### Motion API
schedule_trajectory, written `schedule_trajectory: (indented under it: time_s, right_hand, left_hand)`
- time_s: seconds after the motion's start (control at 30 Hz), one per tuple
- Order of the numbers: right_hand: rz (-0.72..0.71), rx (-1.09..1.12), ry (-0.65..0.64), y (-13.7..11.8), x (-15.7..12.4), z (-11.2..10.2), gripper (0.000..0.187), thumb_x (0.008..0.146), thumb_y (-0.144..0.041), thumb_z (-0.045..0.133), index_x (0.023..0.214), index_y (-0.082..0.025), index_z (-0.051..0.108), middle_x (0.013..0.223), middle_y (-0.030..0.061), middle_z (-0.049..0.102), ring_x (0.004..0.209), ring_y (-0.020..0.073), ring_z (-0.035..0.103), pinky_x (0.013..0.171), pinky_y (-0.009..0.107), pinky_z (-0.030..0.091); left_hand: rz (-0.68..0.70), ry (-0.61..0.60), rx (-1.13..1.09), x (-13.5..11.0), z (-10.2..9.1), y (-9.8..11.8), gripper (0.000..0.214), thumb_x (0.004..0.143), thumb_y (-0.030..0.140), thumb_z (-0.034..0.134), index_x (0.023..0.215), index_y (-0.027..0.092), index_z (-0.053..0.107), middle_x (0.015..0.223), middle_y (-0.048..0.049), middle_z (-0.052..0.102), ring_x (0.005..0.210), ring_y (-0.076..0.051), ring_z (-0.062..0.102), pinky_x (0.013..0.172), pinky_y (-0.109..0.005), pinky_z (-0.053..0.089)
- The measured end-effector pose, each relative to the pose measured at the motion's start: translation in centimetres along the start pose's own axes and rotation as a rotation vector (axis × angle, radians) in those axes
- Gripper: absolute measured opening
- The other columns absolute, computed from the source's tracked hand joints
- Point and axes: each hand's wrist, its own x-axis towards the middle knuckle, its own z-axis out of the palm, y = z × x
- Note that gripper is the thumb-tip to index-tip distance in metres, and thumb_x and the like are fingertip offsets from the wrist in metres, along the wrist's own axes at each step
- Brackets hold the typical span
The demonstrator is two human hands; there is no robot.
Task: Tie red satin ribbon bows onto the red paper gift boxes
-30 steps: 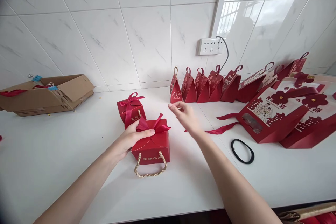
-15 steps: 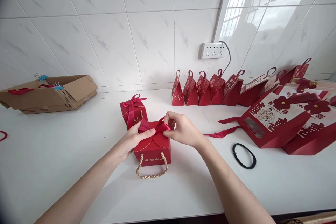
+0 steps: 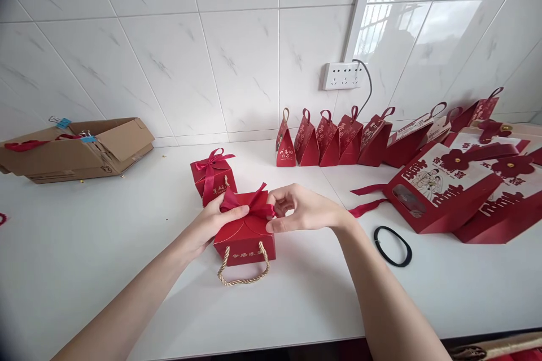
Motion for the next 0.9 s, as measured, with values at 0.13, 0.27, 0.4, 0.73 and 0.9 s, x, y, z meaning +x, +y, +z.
schedule_trajectory:
  time_s: [0.13, 0.27, 0.4, 0.73, 0.9]
  right_hand:
    - [0.002, 0.186, 0.069, 0.5, 0.4, 0.1, 0.040, 0.080, -0.051, 0.054, 0.061, -0.017, 0.047, 0.059, -0.0027, 0.041, 0.058, 0.0099, 0.039, 0.056, 0.026, 0.033]
    - [0.131, 0.137, 0.051, 0.9, 0.6, 0.0, 0.047, 0.082, -0.059, 0.046, 0.059, -0.018, 0.044, 0.055, -0.0039, 0.038, 0.054, 0.0098, 0.037, 0.058, 0.027, 0.032]
    - [0.222, 0.084, -0.025, 0.8, 0.6, -0.2, 0.047, 0.078, -0.061, 0.051, 0.059, -0.018, 0.045, 0.056, -0.0035, 0.043, 0.055, 0.0102, 0.040, 0.060, 0.028, 0.034]
    - [0.226, 0.299, 0.014, 1.2, 0.7, -0.1, 0.034, 0.076, -0.047, 0.063, 0.071, -0.016, 0.050, 0.066, 0.0016, 0.061, 0.065, 0.0128, 0.058, 0.068, 0.030, 0.045]
    - [0.233, 0.399, 0.048, 1.1, 0.6, -0.1, 0.037, 0.079, -0.050, 0.059, 0.096, -0.020, 0.049, 0.072, -0.0002, 0.061, 0.068, 0.0149, 0.061, 0.074, 0.036, 0.048]
  left_hand:
    - [-0.002, 0.002, 0.001, 0.0, 0.0, 0.1, 0.051, 0.064, 0.044, 0.073, 0.108, 0.023, 0.057, 0.114, -0.0072, 0.065, 0.104, -0.028, 0.060, 0.093, -0.042, 0.044]
    - [0.002, -0.002, -0.010, -0.2, 0.1, 0.1, 0.049, 0.066, 0.044, 0.071, 0.106, 0.022, 0.057, 0.111, -0.0082, 0.066, 0.103, -0.028, 0.060, 0.090, -0.042, 0.046]
    - [0.002, 0.013, -0.017, -0.3, 0.3, 0.1, 0.046, 0.066, 0.043, 0.071, 0.105, 0.022, 0.057, 0.108, -0.0079, 0.067, 0.100, -0.027, 0.062, 0.087, -0.040, 0.048]
    - [0.011, 0.007, -0.010, -0.2, 0.3, 0.0, 0.045, 0.066, 0.044, 0.071, 0.103, 0.022, 0.058, 0.106, -0.0076, 0.067, 0.098, -0.028, 0.062, 0.087, -0.042, 0.048]
    - [0.004, 0.018, -0.020, -0.2, 0.2, 0.0, 0.047, 0.067, 0.043, 0.071, 0.106, 0.022, 0.056, 0.109, -0.0080, 0.066, 0.097, -0.027, 0.063, 0.085, -0.040, 0.049]
